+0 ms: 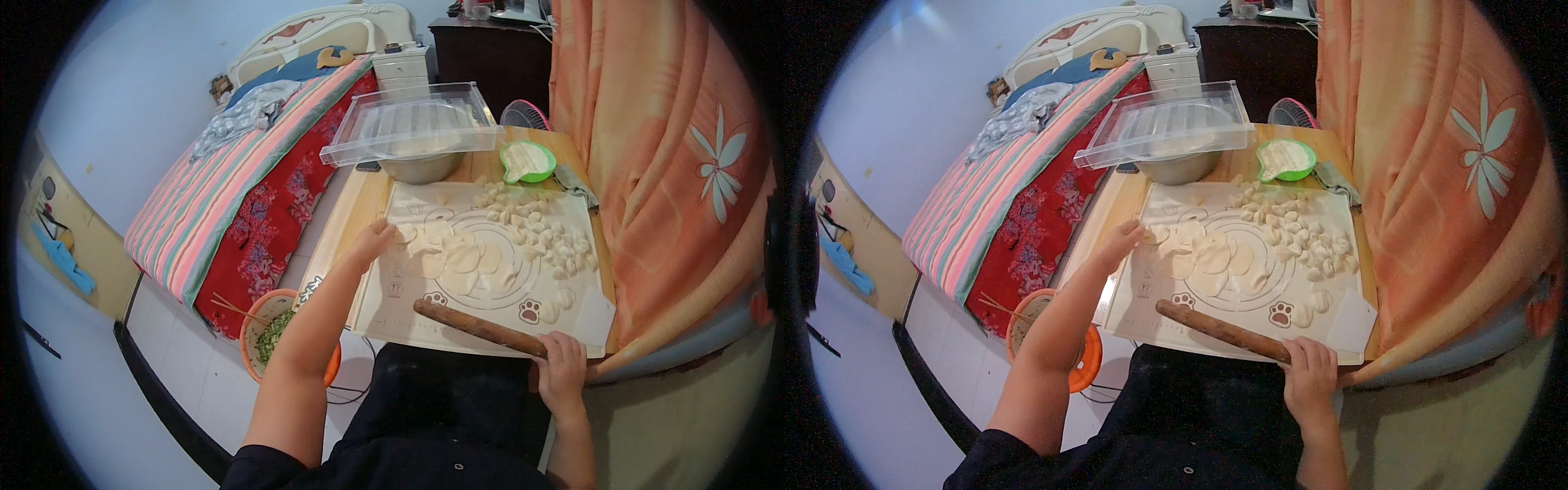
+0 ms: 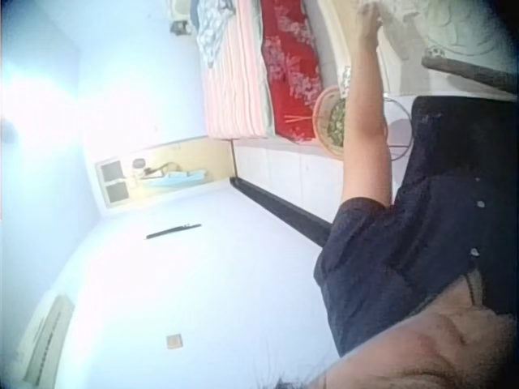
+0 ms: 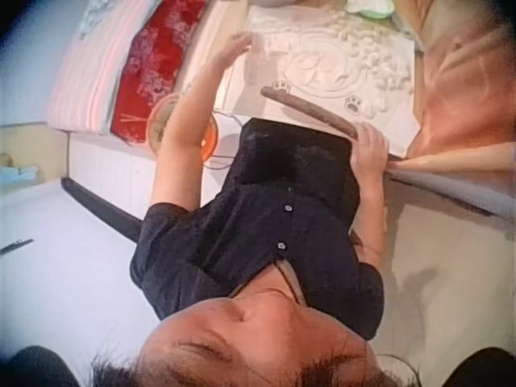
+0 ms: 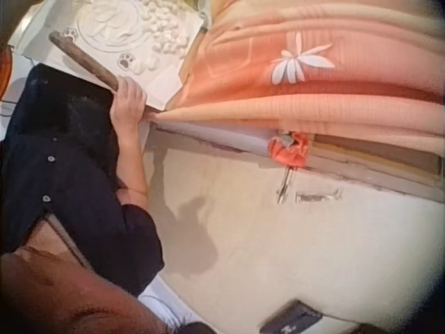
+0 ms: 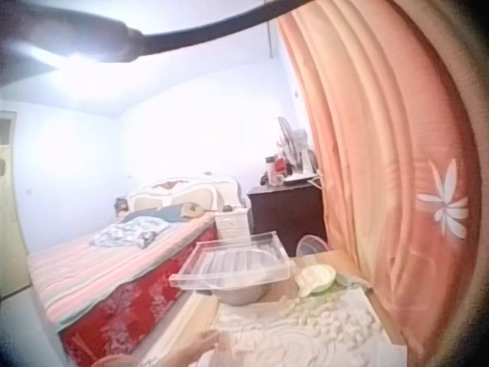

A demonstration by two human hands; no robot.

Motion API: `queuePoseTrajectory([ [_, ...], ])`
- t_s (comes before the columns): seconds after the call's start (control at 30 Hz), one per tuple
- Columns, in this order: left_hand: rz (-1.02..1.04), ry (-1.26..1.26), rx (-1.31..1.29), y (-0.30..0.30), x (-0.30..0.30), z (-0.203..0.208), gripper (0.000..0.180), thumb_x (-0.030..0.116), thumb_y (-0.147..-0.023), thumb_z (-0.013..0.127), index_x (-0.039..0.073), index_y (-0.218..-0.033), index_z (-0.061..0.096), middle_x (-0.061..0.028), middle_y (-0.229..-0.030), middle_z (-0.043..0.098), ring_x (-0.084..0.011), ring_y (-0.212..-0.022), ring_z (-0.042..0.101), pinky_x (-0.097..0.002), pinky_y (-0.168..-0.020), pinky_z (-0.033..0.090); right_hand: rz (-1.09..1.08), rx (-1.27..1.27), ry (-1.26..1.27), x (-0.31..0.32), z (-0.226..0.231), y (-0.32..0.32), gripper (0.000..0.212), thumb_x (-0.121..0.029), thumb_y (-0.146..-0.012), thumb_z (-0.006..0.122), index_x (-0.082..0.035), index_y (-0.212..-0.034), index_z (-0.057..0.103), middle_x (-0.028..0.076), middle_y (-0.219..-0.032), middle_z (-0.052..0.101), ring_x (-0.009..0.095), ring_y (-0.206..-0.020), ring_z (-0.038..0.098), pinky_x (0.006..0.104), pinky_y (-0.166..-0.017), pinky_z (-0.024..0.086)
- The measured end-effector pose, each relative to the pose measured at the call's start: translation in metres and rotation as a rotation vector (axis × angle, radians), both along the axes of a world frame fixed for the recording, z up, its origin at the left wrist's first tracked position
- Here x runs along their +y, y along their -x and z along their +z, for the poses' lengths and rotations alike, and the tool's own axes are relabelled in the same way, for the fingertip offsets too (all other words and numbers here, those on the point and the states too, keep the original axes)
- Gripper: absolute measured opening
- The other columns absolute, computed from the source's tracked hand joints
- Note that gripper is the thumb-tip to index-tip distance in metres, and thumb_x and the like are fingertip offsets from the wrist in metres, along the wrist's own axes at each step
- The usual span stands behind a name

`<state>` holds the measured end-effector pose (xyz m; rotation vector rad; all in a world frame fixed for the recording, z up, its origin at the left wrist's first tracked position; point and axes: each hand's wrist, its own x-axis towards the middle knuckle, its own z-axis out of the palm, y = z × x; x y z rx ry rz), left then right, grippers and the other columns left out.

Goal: The person uses a wooden rolling pin to flatten small balls of dough into thin, round discs on a floured mat. They repeatedly pick up a dough ball, roll it out, and place the finished disc onto a growing pile of prepared wrappers.

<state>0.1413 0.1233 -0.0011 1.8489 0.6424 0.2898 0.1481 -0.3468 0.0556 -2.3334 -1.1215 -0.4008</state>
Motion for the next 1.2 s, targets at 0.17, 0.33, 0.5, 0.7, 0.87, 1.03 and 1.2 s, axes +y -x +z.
queuePoseTrajectory([
  [0.17, -0.35, -0.521, 0.139, 0.016, -0.02, -0.03, 0.057, 0.029, -0.099, 0.048, -0.004, -0.144, 0.036, -0.0238, -0.149, 0.039, -0.037, -0.14, 0.035, -0.0415, -0.115, 0.028, -0.193, 0.197, -0.061, -0.01, -0.013, -0.005, 0.043, 0.001, -0.074, 0.068, -0.004, -0.116, 0.058, 0.015, -0.114, 0.057, 0.036, -0.108, 0.053, 0.0428, -0.095, 0.039],
  [0.33, -0.364, -0.888, 0.131, 0.045, -0.058, -0.005, 0.055, 0.03, -0.099, 0.048, 0.001, -0.144, 0.041, -0.0155, -0.155, 0.034, -0.0314, -0.145, 0.028, -0.0437, -0.117, 0.025, -0.227, 0.273, -0.119, -0.004, -0.015, -0.006, 0.043, -0.001, -0.079, 0.068, -0.004, -0.12, 0.056, 0.014, -0.118, 0.056, 0.035, -0.112, 0.051, 0.0441, -0.097, 0.039],
  [0.5, -0.433, -0.81, 0.1, 0.07, -0.07, -0.005, 0.057, 0.031, -0.098, 0.05, -0.003, -0.142, 0.04, -0.0206, -0.153, 0.034, -0.0341, -0.145, 0.027, -0.0448, -0.117, 0.025, -0.229, 0.318, -0.109, 0.001, -0.008, -0.001, 0.041, -0.001, -0.081, 0.067, -0.003, -0.12, 0.056, 0.014, -0.119, 0.056, 0.035, -0.113, 0.051, 0.0435, -0.098, 0.039],
  [0.7, -0.546, -0.948, 0.056, 0.094, -0.175, -0.007, 0.067, 0.043, -0.099, 0.046, -0.002, -0.147, 0.033, -0.0212, -0.155, 0.029, -0.0332, -0.146, 0.026, -0.0462, -0.118, 0.022, -0.268, 0.378, -0.143, 0.014, -0.005, 0.002, 0.037, -0.001, -0.082, 0.064, 0.0, -0.118, 0.056, 0.015, -0.116, 0.057, 0.035, -0.112, 0.053, 0.0402, -0.098, 0.04],
  [0.87, -0.723, -1.037, 0.078, 0.075, -0.221, 0.004, 0.07, 0.049, -0.098, 0.044, 0.009, -0.153, 0.026, -0.0163, -0.159, 0.023, -0.0306, -0.147, 0.022, -0.0499, -0.119, 0.018, -0.275, 0.338, -0.195, 0.014, -0.002, 0.005, 0.036, -0.001, -0.082, 0.064, 0.0, -0.117, 0.056, 0.015, -0.114, 0.057, 0.034, -0.111, 0.054, 0.0397, -0.098, 0.041],
  [1.03, -0.607, -1.144, 0.207, 0.091, -0.199, 0.014, 0.07, 0.048, -0.097, 0.047, 0.009, -0.152, 0.028, -0.0141, -0.158, 0.028, -0.0323, -0.146, 0.024, -0.0528, -0.118, 0.019, -0.322, 0.279, -0.224, -0.014, -0.003, -0.002, 0.039, -0.002, -0.081, 0.066, -0.002, -0.119, 0.057, 0.013, -0.115, 0.058, 0.035, -0.11, 0.053, 0.0429, -0.096, 0.04],
  [1.2, -0.757, -0.922, -0.168, 0.025, -0.264, 0.009, 0.067, 0.044, -0.096, 0.051, 0.006, -0.149, 0.034, -0.0149, -0.154, 0.034, -0.0309, -0.144, 0.029, -0.0484, -0.117, 0.022, -0.395, 0.289, -0.252, -0.023, 0.006, -0.008, 0.037, -0.002, -0.083, 0.065, -0.001, -0.118, 0.056, 0.014, -0.116, 0.057, 0.035, -0.112, 0.053, 0.0429, -0.097, 0.04],
])
